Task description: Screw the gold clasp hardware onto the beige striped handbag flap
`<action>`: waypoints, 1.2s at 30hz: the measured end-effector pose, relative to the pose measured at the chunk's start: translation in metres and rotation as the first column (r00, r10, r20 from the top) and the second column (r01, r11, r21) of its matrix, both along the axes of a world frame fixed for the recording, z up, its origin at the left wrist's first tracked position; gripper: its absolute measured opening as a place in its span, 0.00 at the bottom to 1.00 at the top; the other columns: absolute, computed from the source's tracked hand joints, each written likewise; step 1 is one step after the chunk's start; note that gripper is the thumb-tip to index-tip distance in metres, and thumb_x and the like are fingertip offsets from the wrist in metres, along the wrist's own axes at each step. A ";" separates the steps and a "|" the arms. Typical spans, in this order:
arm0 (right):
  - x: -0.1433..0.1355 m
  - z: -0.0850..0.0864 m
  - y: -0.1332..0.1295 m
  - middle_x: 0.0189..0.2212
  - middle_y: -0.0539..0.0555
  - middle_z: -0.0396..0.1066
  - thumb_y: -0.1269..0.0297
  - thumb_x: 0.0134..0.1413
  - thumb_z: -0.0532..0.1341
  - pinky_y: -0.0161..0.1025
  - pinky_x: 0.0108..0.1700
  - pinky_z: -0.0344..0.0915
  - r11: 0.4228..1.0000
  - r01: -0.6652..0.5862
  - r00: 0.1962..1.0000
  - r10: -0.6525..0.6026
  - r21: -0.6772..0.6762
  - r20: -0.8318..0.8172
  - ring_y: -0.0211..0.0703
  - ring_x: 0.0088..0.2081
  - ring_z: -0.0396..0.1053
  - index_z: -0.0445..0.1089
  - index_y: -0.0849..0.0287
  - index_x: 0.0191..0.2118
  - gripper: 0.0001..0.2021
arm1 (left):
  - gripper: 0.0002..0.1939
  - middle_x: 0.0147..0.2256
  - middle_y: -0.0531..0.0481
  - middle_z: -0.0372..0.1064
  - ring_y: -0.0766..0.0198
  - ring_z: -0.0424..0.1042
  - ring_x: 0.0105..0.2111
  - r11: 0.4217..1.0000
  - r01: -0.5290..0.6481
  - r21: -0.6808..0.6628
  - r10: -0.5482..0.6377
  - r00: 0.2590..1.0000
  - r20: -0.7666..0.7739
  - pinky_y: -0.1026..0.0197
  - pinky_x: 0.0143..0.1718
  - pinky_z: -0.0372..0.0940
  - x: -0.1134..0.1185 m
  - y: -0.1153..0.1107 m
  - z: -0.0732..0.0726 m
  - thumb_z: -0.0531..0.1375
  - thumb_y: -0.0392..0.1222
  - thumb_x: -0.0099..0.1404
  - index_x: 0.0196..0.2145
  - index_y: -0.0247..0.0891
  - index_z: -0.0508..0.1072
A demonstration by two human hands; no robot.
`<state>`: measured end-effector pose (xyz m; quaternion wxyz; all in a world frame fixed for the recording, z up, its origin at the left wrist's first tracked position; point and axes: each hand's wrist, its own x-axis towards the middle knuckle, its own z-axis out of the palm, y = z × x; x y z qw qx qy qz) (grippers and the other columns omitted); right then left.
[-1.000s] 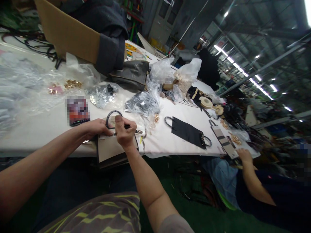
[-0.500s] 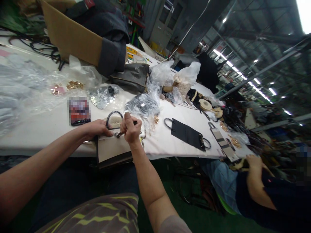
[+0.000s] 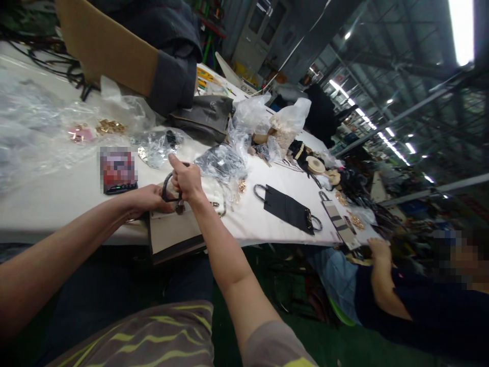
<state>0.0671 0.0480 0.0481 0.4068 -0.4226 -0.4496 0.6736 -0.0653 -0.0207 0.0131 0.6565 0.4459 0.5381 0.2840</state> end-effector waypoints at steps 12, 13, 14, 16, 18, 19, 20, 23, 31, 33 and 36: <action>0.046 0.000 -0.064 0.17 0.41 0.45 0.30 0.65 0.70 0.40 0.18 0.43 0.886 0.238 0.966 -0.172 0.399 -0.195 0.32 0.17 0.43 0.48 0.50 0.22 0.39 | 0.18 0.29 0.45 0.79 0.51 0.76 0.31 1.000 -0.025 -0.016 0.024 0.997 -0.074 0.58 0.31 0.67 0.002 0.009 -0.006 0.76 0.41 0.34 0.27 0.38 0.81; 0.044 -0.002 -0.066 0.17 0.41 0.45 0.30 0.65 0.70 0.40 0.19 0.43 0.879 0.239 0.965 -0.169 0.412 -0.198 0.32 0.17 0.43 0.49 0.50 0.22 0.39 | 0.17 0.29 0.45 0.79 0.52 0.76 0.31 1.000 -0.020 -0.018 0.018 0.997 -0.070 0.58 0.31 0.67 0.002 0.008 -0.006 0.76 0.41 0.34 0.26 0.38 0.81; 0.042 -0.004 -0.068 0.17 0.41 0.46 0.31 0.66 0.70 0.40 0.19 0.43 0.877 0.234 0.966 -0.163 0.419 -0.199 0.32 0.17 0.43 0.50 0.50 0.21 0.39 | 0.17 0.29 0.46 0.78 0.53 0.75 0.30 1.000 -0.015 -0.019 0.014 0.998 -0.068 0.58 0.30 0.67 0.002 0.008 -0.005 0.76 0.41 0.35 0.26 0.38 0.81; 0.038 -0.008 -0.069 0.17 0.41 0.46 0.32 0.67 0.69 0.40 0.20 0.45 0.876 0.227 0.969 -0.161 0.425 -0.186 0.33 0.17 0.44 0.51 0.50 0.21 0.38 | 0.17 0.28 0.47 0.77 0.55 0.73 0.29 1.000 -0.014 -0.014 0.013 0.997 -0.070 0.59 0.29 0.65 0.002 0.006 -0.004 0.76 0.41 0.35 0.26 0.38 0.80; 0.036 -0.011 -0.067 0.17 0.42 0.47 0.30 0.67 0.69 0.40 0.20 0.46 0.876 0.219 0.974 -0.172 0.430 -0.145 0.33 0.17 0.46 0.51 0.50 0.22 0.37 | 0.17 0.27 0.48 0.77 0.56 0.72 0.28 1.000 -0.019 -0.005 0.019 0.998 -0.059 0.60 0.29 0.65 0.002 0.004 -0.002 0.75 0.40 0.34 0.26 0.38 0.80; 0.036 -0.011 -0.066 0.17 0.42 0.47 0.30 0.66 0.69 0.40 0.21 0.47 0.879 0.210 0.977 -0.174 0.427 -0.123 0.33 0.17 0.47 0.52 0.50 0.22 0.37 | 0.17 0.27 0.48 0.77 0.56 0.72 0.28 1.000 -0.025 -0.003 0.025 0.998 -0.052 0.60 0.29 0.64 0.003 0.003 -0.001 0.75 0.40 0.34 0.26 0.38 0.79; 0.036 -0.010 -0.063 0.17 0.42 0.48 0.29 0.65 0.69 0.40 0.20 0.47 0.887 0.200 0.979 -0.170 0.417 -0.109 0.33 0.18 0.47 0.52 0.50 0.22 0.37 | 0.17 0.27 0.48 0.77 0.56 0.72 0.28 1.000 -0.027 -0.004 0.027 0.999 -0.047 0.60 0.28 0.64 0.003 0.003 0.000 0.75 0.40 0.34 0.26 0.38 0.80; 0.038 0.000 -0.048 0.17 0.41 0.46 0.30 0.63 0.71 0.39 0.19 0.44 0.922 0.175 0.982 -0.138 0.346 -0.129 0.32 0.17 0.44 0.51 0.50 0.23 0.37 | 0.17 0.27 0.47 0.77 0.54 0.74 0.28 0.999 -0.026 -0.020 0.025 0.998 -0.059 0.59 0.29 0.66 0.003 0.003 0.000 0.74 0.41 0.34 0.27 0.38 0.80; 0.021 0.019 -0.006 0.17 0.38 0.45 0.37 0.69 0.69 0.38 0.17 0.40 0.981 0.110 0.990 -0.094 0.159 -0.101 0.31 0.17 0.40 0.47 0.49 0.26 0.35 | 0.17 0.29 0.44 0.80 0.53 0.75 0.30 0.999 -0.034 -0.006 0.034 0.997 -0.072 0.58 0.31 0.69 0.004 0.005 0.001 0.75 0.42 0.34 0.26 0.38 0.81; 0.017 0.018 -0.007 0.16 0.38 0.45 0.36 0.67 0.70 0.37 0.16 0.40 0.987 0.076 0.994 -0.064 0.145 -0.088 0.31 0.16 0.40 0.47 0.49 0.26 0.36 | 0.17 0.29 0.45 0.80 0.54 0.75 0.29 0.999 -0.035 -0.006 0.034 0.998 -0.054 0.58 0.31 0.68 0.004 0.004 0.001 0.75 0.41 0.34 0.26 0.37 0.81; 0.016 0.016 -0.013 0.16 0.38 0.46 0.36 0.66 0.71 0.37 0.16 0.40 0.984 0.063 0.995 -0.048 0.166 -0.091 0.31 0.16 0.40 0.47 0.49 0.25 0.36 | 0.17 0.30 0.44 0.81 0.52 0.76 0.30 0.999 -0.027 -0.027 0.025 0.998 -0.053 0.58 0.31 0.69 0.003 0.005 -0.001 0.75 0.40 0.33 0.26 0.37 0.81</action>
